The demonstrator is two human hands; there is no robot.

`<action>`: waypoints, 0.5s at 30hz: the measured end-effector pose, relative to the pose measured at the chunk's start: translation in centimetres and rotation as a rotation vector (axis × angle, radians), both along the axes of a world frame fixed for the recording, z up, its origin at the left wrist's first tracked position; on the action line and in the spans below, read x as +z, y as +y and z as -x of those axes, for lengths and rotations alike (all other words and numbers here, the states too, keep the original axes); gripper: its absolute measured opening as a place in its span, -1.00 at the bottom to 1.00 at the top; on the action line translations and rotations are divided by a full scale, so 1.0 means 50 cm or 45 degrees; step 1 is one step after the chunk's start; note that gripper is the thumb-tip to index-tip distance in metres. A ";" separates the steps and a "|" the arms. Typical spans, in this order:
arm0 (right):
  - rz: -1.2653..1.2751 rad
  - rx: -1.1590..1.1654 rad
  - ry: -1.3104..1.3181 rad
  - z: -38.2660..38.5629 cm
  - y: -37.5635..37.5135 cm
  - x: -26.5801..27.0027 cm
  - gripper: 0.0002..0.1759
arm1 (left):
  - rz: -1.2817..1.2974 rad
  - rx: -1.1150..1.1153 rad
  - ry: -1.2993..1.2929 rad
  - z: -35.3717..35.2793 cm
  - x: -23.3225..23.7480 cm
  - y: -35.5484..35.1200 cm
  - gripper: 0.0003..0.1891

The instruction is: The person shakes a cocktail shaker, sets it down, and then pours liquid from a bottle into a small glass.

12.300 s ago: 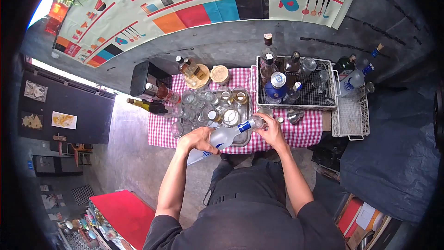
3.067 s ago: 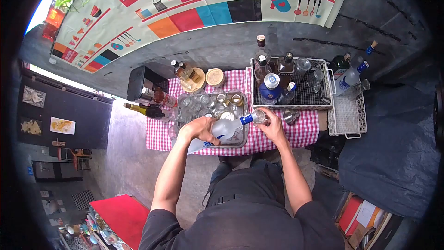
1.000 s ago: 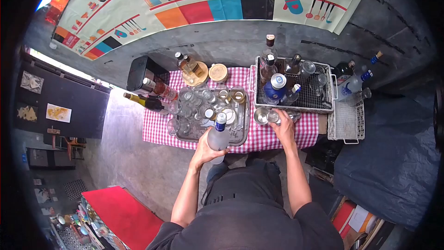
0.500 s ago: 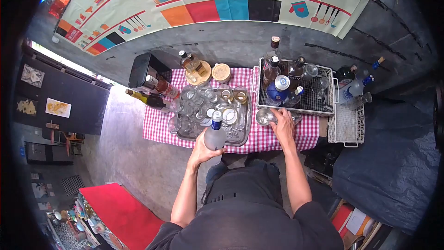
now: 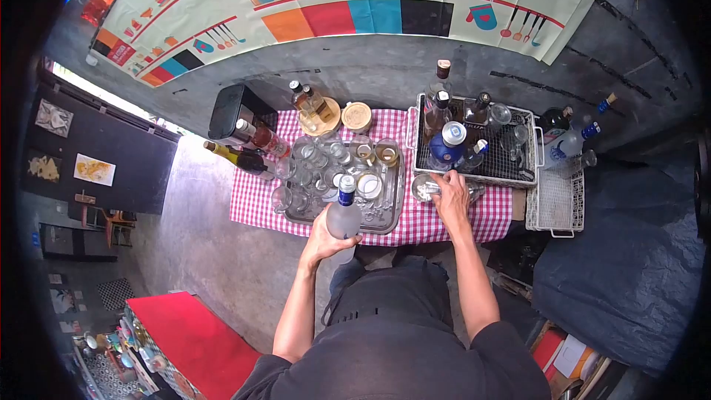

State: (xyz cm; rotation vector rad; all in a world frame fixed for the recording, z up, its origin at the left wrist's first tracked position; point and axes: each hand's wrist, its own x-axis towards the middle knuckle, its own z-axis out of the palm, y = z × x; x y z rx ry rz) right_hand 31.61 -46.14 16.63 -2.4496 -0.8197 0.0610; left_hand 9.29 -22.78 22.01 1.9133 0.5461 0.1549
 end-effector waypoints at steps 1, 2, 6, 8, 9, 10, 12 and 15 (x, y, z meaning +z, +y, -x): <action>-0.001 0.000 -0.001 0.001 0.000 0.001 -0.36 | -0.001 0.000 -0.001 0.000 -0.002 0.001 -0.28; -0.028 0.002 -0.012 0.002 -0.001 0.002 -0.37 | -0.001 -0.007 0.003 0.001 -0.006 0.003 -0.28; -0.155 -0.023 0.013 0.006 -0.005 0.007 -0.37 | -0.035 -0.017 0.011 0.000 -0.011 0.005 -0.27; -0.178 -0.036 0.049 0.006 -0.009 0.005 -0.37 | -0.034 -0.023 0.002 -0.002 -0.012 0.006 -0.26; -0.202 -0.047 0.084 0.005 -0.011 0.003 -0.38 | -0.034 -0.029 -0.009 -0.003 -0.013 0.008 -0.26; -0.203 -0.050 0.083 0.004 -0.013 0.001 -0.38 | -0.036 -0.032 -0.010 -0.003 -0.016 0.008 -0.26; -0.287 -0.038 0.135 0.002 -0.015 -0.002 -0.37 | 0.028 -0.015 -0.014 -0.003 -0.020 0.009 -0.26; -0.443 -0.069 0.273 -0.001 -0.019 -0.003 -0.39 | 0.043 -0.008 -0.014 -0.004 -0.024 0.012 -0.26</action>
